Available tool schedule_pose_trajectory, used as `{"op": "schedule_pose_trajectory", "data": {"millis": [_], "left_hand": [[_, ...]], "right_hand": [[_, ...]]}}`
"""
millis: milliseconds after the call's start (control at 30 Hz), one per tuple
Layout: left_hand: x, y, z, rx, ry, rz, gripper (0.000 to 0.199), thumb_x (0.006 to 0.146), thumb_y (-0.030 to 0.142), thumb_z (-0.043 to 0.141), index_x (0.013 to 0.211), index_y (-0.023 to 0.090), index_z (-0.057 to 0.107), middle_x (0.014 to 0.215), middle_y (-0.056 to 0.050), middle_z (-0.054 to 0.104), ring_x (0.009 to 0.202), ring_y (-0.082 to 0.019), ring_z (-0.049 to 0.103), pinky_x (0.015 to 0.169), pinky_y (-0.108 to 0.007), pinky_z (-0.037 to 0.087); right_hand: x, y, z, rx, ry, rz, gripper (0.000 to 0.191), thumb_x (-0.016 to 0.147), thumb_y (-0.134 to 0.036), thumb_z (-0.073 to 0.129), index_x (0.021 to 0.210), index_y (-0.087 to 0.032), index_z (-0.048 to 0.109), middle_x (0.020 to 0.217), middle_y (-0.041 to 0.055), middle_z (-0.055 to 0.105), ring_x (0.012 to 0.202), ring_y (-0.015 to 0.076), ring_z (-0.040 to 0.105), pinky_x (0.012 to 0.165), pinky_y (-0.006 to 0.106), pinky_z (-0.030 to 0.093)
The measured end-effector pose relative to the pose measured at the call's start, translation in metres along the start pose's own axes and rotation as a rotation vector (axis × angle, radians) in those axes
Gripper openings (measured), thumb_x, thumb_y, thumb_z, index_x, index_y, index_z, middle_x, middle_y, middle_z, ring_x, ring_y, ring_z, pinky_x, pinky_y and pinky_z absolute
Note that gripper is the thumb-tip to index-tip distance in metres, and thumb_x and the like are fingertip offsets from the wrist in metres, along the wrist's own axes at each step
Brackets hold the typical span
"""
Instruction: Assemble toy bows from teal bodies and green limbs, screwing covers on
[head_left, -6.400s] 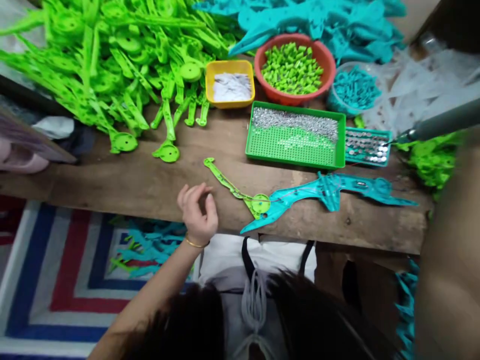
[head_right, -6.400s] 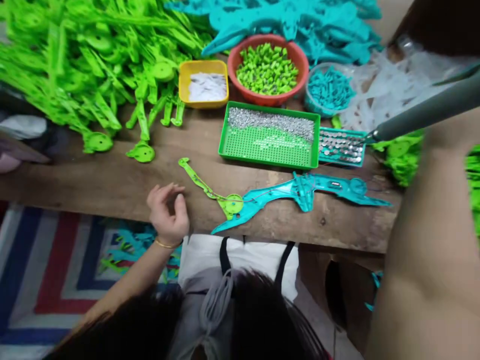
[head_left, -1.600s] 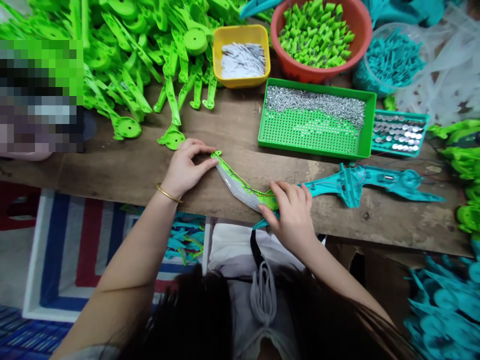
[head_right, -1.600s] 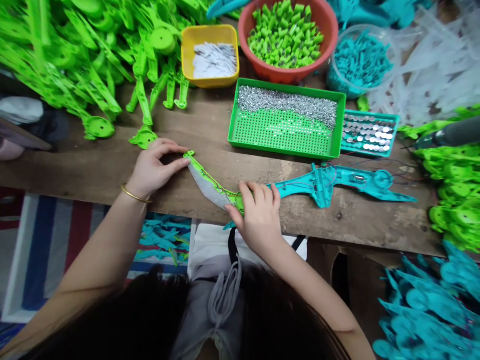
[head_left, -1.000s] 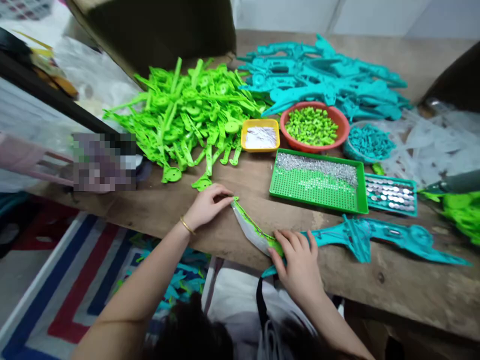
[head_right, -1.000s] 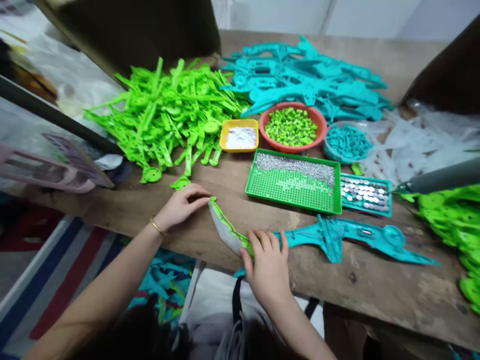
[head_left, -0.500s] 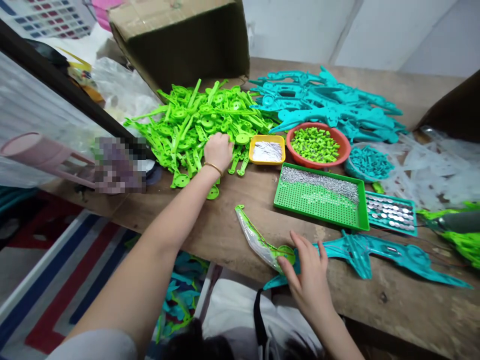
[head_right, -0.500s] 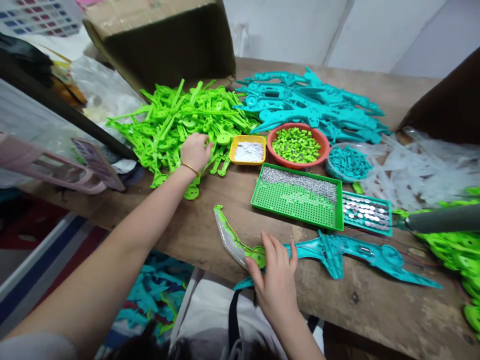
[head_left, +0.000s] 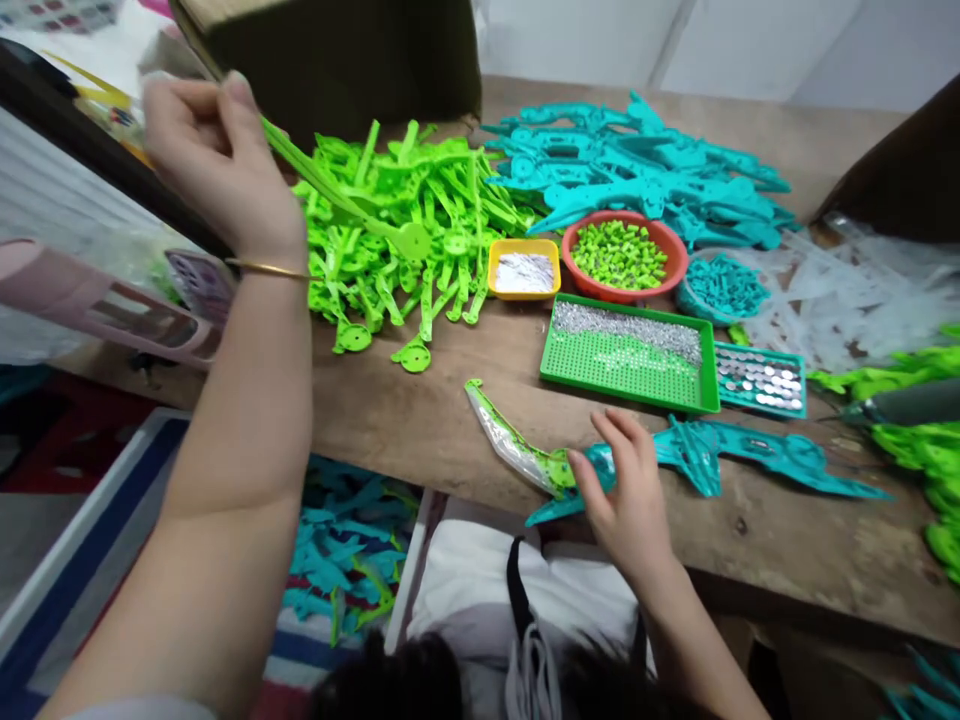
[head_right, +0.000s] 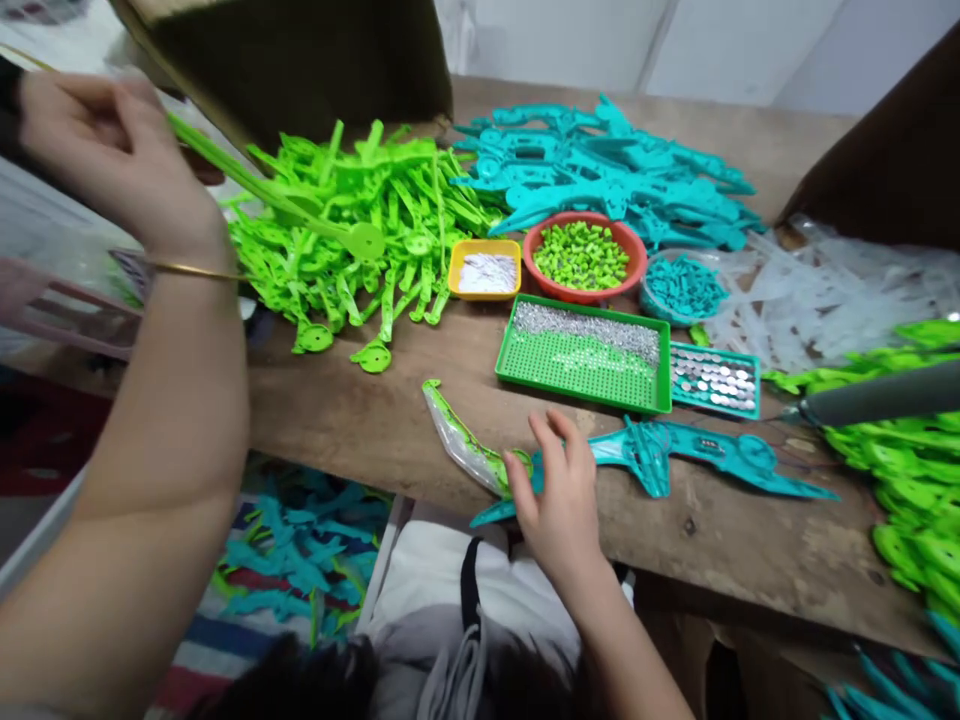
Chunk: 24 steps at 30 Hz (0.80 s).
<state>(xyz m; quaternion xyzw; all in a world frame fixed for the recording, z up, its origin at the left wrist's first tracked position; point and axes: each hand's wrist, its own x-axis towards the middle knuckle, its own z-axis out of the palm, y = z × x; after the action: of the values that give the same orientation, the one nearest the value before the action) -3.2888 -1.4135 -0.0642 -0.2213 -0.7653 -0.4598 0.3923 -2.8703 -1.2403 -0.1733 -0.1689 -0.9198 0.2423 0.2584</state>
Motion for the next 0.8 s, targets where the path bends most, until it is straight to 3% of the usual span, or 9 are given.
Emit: {"op": "schedule_pose_trajectory", "data": {"millis": [33, 100, 167, 267, 333, 467, 667, 733, 800], "left_hand": [[-0.016, 0.016, -0.005, -0.020, 0.055, -0.080, 0.017, 0.095, 0.020, 0.055, 0.085, 0.010, 0.045, 0.076, 0.006, 0.041, 0.075, -0.003, 0.056, 0.081, -0.021, 0.047], [-0.054, 0.049, -0.011, -0.177, 0.012, -0.305, 0.017, 0.095, 0.019, 0.056, 0.084, 0.008, 0.049, 0.067, 0.009, 0.040, 0.063, 0.000, 0.054, 0.075, -0.019, 0.049], [-0.094, 0.074, -0.012, -0.327, -0.162, -0.513, 0.015, 0.091, 0.016, 0.059, 0.079, 0.012, 0.051, 0.061, 0.010, 0.046, 0.057, -0.001, 0.055, 0.064, -0.017, 0.051], [-0.145, 0.092, -0.009, -0.463, -0.394, -0.833, 0.019, 0.089, 0.021, 0.063, 0.072, 0.018, 0.054, 0.053, 0.008, 0.055, 0.046, -0.005, 0.054, 0.043, -0.018, 0.043], [-0.170, 0.093, -0.007, -0.518, -0.468, -0.949, 0.020, 0.086, 0.028, 0.066, 0.071, 0.019, 0.055, 0.054, 0.006, 0.059, 0.044, -0.006, 0.055, 0.037, -0.018, 0.040], [-0.201, 0.081, -0.009, -0.534, -0.542, -0.993, 0.024, 0.082, 0.038, 0.069, 0.075, 0.020, 0.056, 0.060, 0.004, 0.064, 0.045, -0.007, 0.057, 0.040, -0.016, 0.044], [-0.231, 0.061, -0.026, -0.229, -0.856, -0.749, 0.007, 0.082, 0.022, 0.064, 0.084, 0.015, 0.065, 0.062, 0.003, 0.064, 0.039, -0.005, 0.050, 0.038, -0.015, 0.038], [-0.236, 0.062, -0.031, -0.203, -0.928, -0.777, 0.006, 0.083, 0.017, 0.061, 0.084, 0.013, 0.066, 0.062, 0.003, 0.063, 0.038, -0.005, 0.050, 0.037, -0.015, 0.038], [-0.238, 0.066, -0.033, -0.233, -0.927, -0.861, 0.010, 0.086, 0.012, 0.055, 0.086, 0.012, 0.065, 0.063, 0.002, 0.062, 0.038, -0.006, 0.051, 0.035, -0.016, 0.038]], "right_hand": [[0.003, -0.005, -0.002, 0.031, 0.015, -0.010, 0.042, 0.092, -0.032, 0.057, 0.131, -0.018, 0.051, 0.131, 0.0177, 0.054, 0.125, 0.0279, 0.052, 0.101, 0.050, 0.048], [0.008, -0.016, -0.002, 0.078, 0.016, -0.044, 0.043, 0.092, -0.028, 0.058, 0.133, -0.019, 0.049, 0.131, 0.0167, 0.054, 0.125, 0.0262, 0.053, 0.102, 0.047, 0.049], [0.008, -0.027, 0.005, 0.088, -0.011, -0.090, 0.047, 0.092, -0.028, 0.058, 0.137, -0.019, 0.046, 0.133, 0.0174, 0.053, 0.126, 0.0264, 0.053, 0.103, 0.047, 0.049], [0.004, -0.037, 0.021, 0.035, -0.078, -0.153, 0.052, 0.092, -0.036, 0.058, 0.139, -0.016, 0.046, 0.137, 0.0204, 0.051, 0.126, 0.0304, 0.051, 0.101, 0.049, 0.050], [-0.001, -0.039, 0.030, -0.007, -0.111, -0.177, 0.050, 0.093, -0.038, 0.056, 0.135, -0.014, 0.050, 0.134, 0.0213, 0.053, 0.123, 0.0317, 0.053, 0.099, 0.050, 0.051], [-0.008, -0.026, 0.029, -0.034, -0.152, -0.192, 0.044, 0.093, -0.035, 0.055, 0.129, -0.010, 0.057, 0.124, 0.0213, 0.057, 0.115, 0.0305, 0.056, 0.096, 0.049, 0.052], [-0.014, 0.013, 0.001, -0.021, -0.218, -0.071, 0.044, 0.093, -0.036, 0.054, 0.130, -0.013, 0.056, 0.121, 0.0189, 0.056, 0.115, 0.0294, 0.057, 0.096, 0.049, 0.053], [-0.016, 0.020, -0.003, -0.028, -0.258, -0.081, 0.043, 0.093, -0.036, 0.054, 0.131, -0.015, 0.056, 0.122, 0.0180, 0.055, 0.117, 0.0298, 0.056, 0.098, 0.050, 0.052], [-0.017, 0.022, -0.002, -0.034, -0.305, -0.125, 0.042, 0.094, -0.037, 0.052, 0.130, -0.017, 0.056, 0.124, 0.0179, 0.055, 0.119, 0.0301, 0.055, 0.100, 0.052, 0.050]]}}
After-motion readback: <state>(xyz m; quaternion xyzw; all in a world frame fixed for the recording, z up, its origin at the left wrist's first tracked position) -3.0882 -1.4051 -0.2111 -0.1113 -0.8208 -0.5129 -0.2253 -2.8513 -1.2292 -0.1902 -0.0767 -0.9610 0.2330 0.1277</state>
